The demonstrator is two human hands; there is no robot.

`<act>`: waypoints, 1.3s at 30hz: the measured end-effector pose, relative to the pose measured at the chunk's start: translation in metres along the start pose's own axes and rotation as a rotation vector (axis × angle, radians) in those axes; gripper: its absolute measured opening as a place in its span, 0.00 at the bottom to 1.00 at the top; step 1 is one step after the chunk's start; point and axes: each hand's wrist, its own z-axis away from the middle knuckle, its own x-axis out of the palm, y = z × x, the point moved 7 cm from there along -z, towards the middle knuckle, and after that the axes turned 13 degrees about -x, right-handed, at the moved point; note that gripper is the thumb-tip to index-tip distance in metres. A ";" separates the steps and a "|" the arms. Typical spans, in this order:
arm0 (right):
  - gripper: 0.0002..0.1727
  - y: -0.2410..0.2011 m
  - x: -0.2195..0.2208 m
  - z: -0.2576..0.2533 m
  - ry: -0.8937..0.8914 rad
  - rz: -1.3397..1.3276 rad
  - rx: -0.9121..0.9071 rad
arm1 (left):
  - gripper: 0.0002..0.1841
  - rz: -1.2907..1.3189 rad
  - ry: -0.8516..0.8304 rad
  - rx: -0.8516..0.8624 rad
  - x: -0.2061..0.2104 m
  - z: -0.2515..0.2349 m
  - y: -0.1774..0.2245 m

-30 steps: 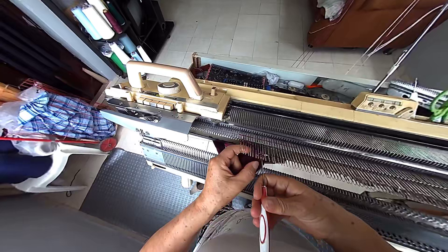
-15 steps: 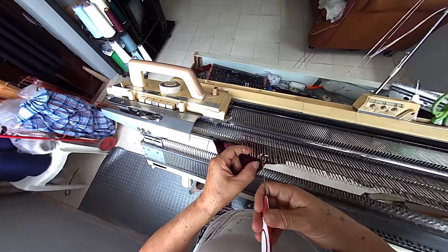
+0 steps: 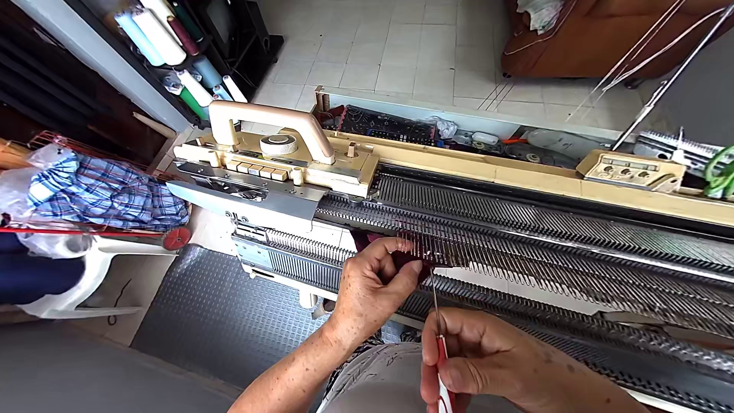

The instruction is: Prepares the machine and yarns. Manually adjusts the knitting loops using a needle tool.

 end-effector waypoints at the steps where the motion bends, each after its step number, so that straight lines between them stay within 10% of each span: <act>1: 0.11 -0.001 0.002 0.002 -0.009 -0.012 0.004 | 0.12 -0.012 0.007 0.010 0.000 0.000 0.000; 7: 0.06 0.016 -0.037 -0.019 0.059 -0.029 0.054 | 0.08 -0.192 0.058 0.033 -0.003 0.001 0.001; 15: 0.07 0.015 -0.037 -0.020 -0.034 -0.059 0.069 | 0.10 0.464 0.024 -0.535 0.011 -0.010 -0.007; 39: 0.08 0.019 -0.025 -0.028 0.097 -0.045 -0.021 | 0.07 0.361 -0.084 -0.493 0.007 -0.024 -0.017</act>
